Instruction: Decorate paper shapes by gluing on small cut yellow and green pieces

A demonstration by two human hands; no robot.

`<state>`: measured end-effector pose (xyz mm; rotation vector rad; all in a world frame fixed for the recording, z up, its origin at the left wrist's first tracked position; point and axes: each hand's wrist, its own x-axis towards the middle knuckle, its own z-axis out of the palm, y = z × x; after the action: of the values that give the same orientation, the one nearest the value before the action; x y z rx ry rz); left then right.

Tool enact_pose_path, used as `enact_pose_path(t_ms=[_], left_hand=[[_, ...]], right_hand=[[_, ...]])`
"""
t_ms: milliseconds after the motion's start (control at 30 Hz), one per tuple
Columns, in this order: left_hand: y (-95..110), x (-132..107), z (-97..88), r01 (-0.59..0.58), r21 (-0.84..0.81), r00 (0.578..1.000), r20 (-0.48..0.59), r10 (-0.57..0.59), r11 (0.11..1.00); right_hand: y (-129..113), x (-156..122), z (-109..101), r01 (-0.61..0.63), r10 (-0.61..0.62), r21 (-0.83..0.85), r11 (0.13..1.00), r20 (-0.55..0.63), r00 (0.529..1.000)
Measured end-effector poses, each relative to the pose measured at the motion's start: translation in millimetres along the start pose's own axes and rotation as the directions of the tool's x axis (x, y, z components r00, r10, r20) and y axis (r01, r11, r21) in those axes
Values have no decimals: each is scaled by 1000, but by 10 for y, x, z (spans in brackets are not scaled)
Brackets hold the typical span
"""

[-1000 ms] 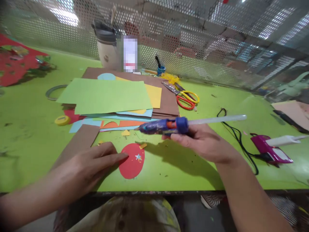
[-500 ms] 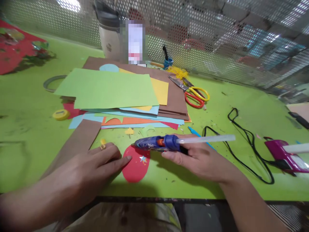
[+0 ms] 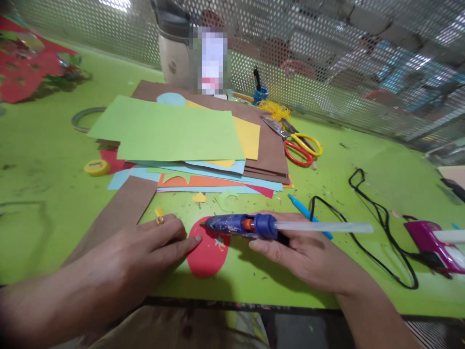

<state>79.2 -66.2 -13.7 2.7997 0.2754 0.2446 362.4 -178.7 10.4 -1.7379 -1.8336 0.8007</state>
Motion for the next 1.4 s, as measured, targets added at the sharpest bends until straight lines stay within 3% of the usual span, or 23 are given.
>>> enact_pose_path(t_ms=[133, 300, 467, 667, 767, 1033, 1400], left_hand=[[7, -9, 4, 6, -3, 1000, 4, -6, 1000], [21, -15, -10, 18, -11, 1000, 16, -18, 1000], [16, 0, -24, 21, -39, 1000, 12, -21, 999], [11, -19, -17, 21, -33, 1000, -7, -22, 999], [12, -26, -9, 23, -26, 1000, 19, -23, 999], [12, -27, -25, 61, -50, 997, 57, -58, 997], [82, -33, 13, 137, 47, 990, -36, -135, 990]], right_hand=[[-9, 16, 1, -8, 8, -10, 1000, -20, 1000], [-74, 55, -6, -3, 3, -6, 1000, 36, 999], [-15, 18, 9, -48, 48, -14, 999, 0, 999], [42, 38, 6, -94, 88, 61, 994, 90, 992], [18, 72, -3, -96, 92, 45, 994, 75, 993], [-16, 110, -1, -55, 54, 10, 998, 97, 994], [-89, 136, 45, 4, -2, -64, 998, 38, 999]])
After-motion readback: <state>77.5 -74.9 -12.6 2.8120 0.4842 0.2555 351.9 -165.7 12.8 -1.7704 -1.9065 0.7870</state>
